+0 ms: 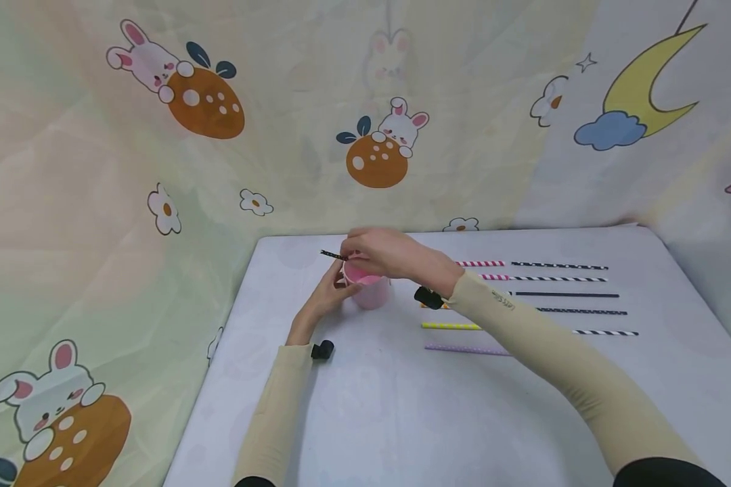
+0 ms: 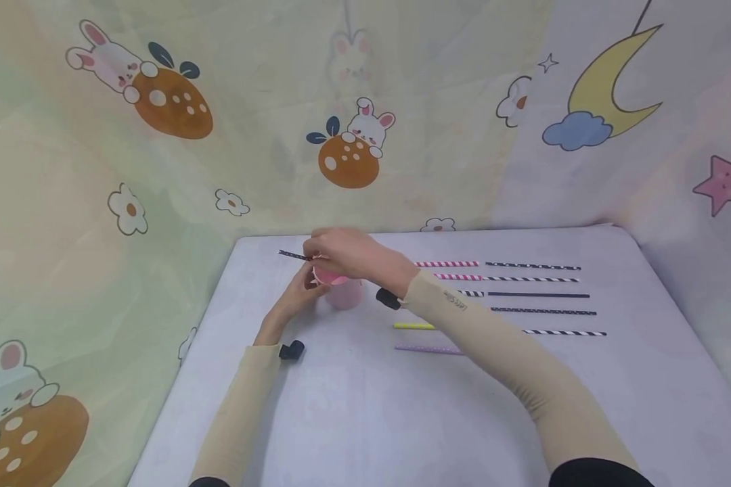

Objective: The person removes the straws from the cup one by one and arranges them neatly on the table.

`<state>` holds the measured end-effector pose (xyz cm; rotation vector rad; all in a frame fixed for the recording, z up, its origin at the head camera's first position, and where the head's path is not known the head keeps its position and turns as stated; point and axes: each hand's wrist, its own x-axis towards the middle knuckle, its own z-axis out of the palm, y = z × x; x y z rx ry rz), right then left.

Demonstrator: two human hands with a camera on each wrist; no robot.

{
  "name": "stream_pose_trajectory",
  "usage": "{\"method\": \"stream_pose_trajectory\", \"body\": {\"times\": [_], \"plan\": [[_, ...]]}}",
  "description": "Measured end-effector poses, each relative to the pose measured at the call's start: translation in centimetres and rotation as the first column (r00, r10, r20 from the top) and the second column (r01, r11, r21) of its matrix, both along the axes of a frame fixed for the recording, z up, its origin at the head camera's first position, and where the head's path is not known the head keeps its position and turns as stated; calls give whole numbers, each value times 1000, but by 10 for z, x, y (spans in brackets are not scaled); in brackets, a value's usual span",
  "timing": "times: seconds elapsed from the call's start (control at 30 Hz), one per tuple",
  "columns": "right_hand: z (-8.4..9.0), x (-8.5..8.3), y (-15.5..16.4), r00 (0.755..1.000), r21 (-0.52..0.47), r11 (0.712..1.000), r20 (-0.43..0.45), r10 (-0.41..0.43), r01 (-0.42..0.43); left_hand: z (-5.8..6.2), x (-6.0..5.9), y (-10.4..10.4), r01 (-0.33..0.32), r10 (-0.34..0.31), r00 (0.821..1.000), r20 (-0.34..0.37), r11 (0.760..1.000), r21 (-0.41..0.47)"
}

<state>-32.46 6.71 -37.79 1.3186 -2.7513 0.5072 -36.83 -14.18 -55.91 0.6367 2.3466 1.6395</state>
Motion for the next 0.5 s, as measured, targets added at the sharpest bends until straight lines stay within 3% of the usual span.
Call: {"method": "stream_pose_trajectory", "body": {"times": [0.3,0.5], "plan": [[24,17,9,997,7,1000,-72,-2,3,0,0,1,-8,8,1000,-10,1000,-18],[30,27,21,996,24,1000,-89,-8,10,-1,0,0,-6,6,1000,-5,1000,-5]]}}
